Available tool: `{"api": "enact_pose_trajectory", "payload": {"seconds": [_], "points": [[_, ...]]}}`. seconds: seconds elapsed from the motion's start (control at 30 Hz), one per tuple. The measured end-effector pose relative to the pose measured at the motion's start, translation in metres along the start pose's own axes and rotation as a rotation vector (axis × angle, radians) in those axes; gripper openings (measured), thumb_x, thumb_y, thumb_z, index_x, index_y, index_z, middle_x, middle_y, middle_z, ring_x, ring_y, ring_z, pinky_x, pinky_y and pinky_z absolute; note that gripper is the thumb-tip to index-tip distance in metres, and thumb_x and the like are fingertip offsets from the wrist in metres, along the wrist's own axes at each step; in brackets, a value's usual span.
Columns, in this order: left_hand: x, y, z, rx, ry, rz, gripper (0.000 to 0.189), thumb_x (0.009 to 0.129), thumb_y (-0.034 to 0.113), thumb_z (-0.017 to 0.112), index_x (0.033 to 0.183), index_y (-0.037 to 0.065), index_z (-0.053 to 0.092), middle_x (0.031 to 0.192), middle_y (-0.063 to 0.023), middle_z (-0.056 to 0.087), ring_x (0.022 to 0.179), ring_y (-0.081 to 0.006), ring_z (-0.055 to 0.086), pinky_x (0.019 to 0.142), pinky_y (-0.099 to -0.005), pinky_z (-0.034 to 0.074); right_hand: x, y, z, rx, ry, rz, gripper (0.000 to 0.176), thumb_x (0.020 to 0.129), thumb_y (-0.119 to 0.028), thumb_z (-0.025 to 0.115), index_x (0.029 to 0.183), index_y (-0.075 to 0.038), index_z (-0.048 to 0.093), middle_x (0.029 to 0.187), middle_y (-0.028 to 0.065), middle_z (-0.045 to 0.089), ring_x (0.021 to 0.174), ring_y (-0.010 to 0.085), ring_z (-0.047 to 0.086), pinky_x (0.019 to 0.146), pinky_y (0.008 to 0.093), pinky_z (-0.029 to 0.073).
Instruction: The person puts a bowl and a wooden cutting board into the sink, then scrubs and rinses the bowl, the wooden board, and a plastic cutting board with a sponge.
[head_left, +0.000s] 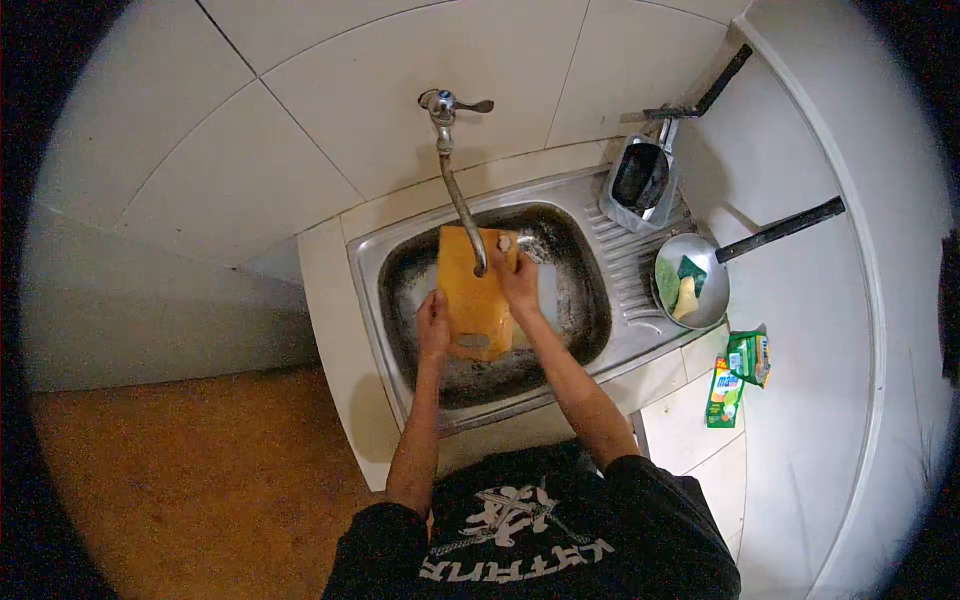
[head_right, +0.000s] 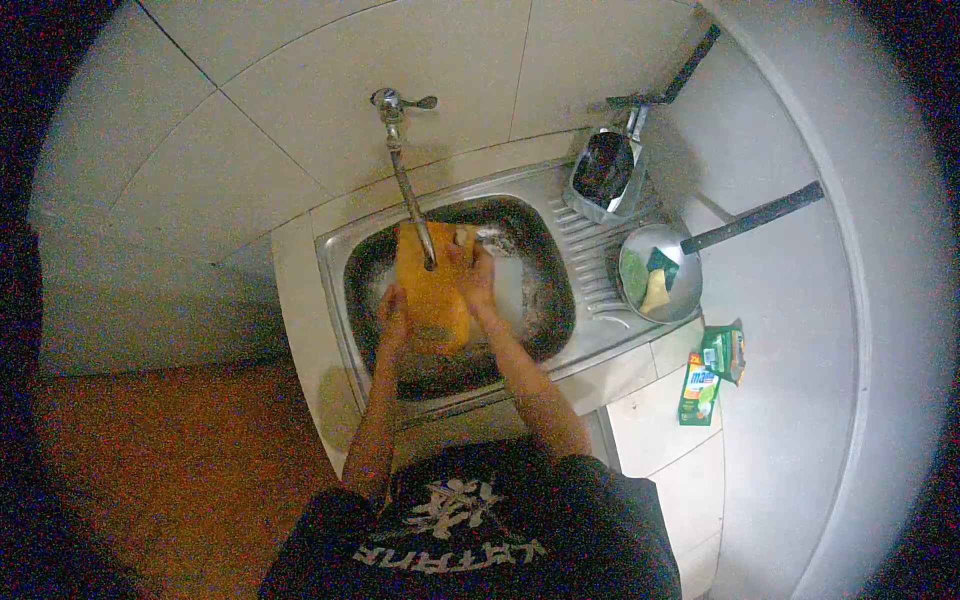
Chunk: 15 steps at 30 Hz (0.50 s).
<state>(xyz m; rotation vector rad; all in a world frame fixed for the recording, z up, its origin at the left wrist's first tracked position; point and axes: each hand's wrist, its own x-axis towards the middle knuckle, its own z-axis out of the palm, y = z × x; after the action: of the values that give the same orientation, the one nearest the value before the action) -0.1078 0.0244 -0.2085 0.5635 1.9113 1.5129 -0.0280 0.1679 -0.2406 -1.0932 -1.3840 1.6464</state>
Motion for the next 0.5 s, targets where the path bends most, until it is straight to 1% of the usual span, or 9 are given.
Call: {"api": "enact_pose_trajectory", "payload": {"seconds": [0.07,0.1,0.17,0.2,0.27,0.3,0.37,0.47,0.5], "points": [[-0.001,-0.002,-0.005,-0.092,0.153,0.044,0.041,0.09,0.04,0.042,0.091,0.0,0.052,0.078,0.0002,0.05,0.075,-0.01,0.043,0.068,-0.0261,0.036,-0.005,-0.009,0.02,-0.507,0.107,-0.552,0.031,0.081,-0.021,0.059,0.095,0.005,0.048,0.07,0.0156,0.057,0.059,0.0285,0.055,0.052,0.0362,0.042],[0.005,-0.019,-0.011,-0.091,0.153,0.045,0.041,0.09,0.04,0.042,0.091,0.0,0.052,0.078,0.0002,0.05,0.075,-0.01,0.043,0.068,-0.0261,0.036,-0.01,-0.006,0.026,-0.506,0.108,-0.552,0.031,0.081,-0.021,0.059,0.095,0.005,0.048,0.07,0.0156,0.057,0.059,0.0285,0.055,0.052,0.0362,0.042],[0.025,-0.064,-0.02,-0.276,0.197,0.094,0.042,0.089,0.04,0.044,0.089,-0.001,0.054,0.082,0.0001,0.052,0.078,-0.0104,0.044,0.07,-0.0262,0.037,-0.021,0.002,0.034,-0.677,0.082,-0.493,0.038,0.085,-0.028,0.051,0.101,0.005,0.04,0.065,0.0222,0.052,0.062,0.0392,0.053,0.054,0.0416,0.041],[0.023,-0.055,-0.021,-0.276,0.201,0.095,0.042,0.089,0.04,0.044,0.089,-0.001,0.054,0.082,0.0001,0.052,0.078,-0.0104,0.044,0.07,-0.0262,0.037,-0.024,-0.009,0.038,-0.675,0.078,-0.495,0.038,0.085,-0.028,0.051,0.101,0.005,0.04,0.065,0.0222,0.052,0.062,0.0392,0.053,0.054,0.0416,0.041],[0.015,-0.027,-0.021,-0.311,0.255,0.079,0.042,0.088,0.04,0.046,0.086,-0.001,0.055,0.08,0.0,0.051,0.076,-0.0099,0.044,0.069,-0.0251,0.036,-0.035,-0.041,0.044,-0.657,-0.022,-0.103,0.042,0.088,-0.038,0.042,0.098,0.003,0.037,0.063,0.0242,0.051,0.066,0.0413,0.052,0.056,0.0446,0.04],[0.018,-0.032,-0.023,-0.309,0.255,0.078,0.042,0.088,0.04,0.046,0.086,-0.001,0.055,0.08,0.0,0.051,0.076,-0.0099,0.044,0.069,-0.0251,0.036,-0.035,-0.042,0.045,-0.656,-0.022,-0.101,0.042,0.088,-0.038,0.042,0.098,0.003,0.037,0.063,0.0242,0.051,0.066,0.0413,0.052,0.056,0.0446,0.04],[0.023,-0.041,-0.028,-0.322,0.257,0.072,0.042,0.088,0.04,0.046,0.086,-0.001,0.055,0.078,-0.0003,0.051,0.074,-0.0094,0.044,0.068,-0.0247,0.037,-0.031,-0.044,0.045,-0.654,-0.063,-0.082,0.049,0.078,-0.023,0.054,0.114,0.005,0.036,0.086,0.0276,0.055,0.082,0.0435,0.054,0.069,0.0494,0.043],[0.015,-0.016,-0.02,-0.249,0.271,0.177,0.04,0.088,0.038,0.046,0.088,-0.001,0.055,0.078,-0.0001,0.051,0.073,-0.0091,0.044,0.067,-0.024,0.037,-0.027,-0.051,0.041,-0.813,-0.068,-0.006,0.039,0.082,-0.023,0.049,0.108,0.003,0.038,0.083,0.0268,0.055,0.078,0.0408,0.056,0.065,0.049,0.043],[0.016,-0.021,-0.017,-0.25,0.269,0.175,0.04,0.088,0.038,0.046,0.088,-0.001,0.055,0.078,-0.0001,0.051,0.073,-0.0091,0.044,0.067,-0.024,0.037,-0.023,-0.049,0.037,-0.816,-0.067,-0.005,0.039,0.082,-0.023,0.049,0.108,0.003,0.038,0.083,0.0268,0.055,0.078,0.0408,0.056,0.065,0.049,0.043]]}}
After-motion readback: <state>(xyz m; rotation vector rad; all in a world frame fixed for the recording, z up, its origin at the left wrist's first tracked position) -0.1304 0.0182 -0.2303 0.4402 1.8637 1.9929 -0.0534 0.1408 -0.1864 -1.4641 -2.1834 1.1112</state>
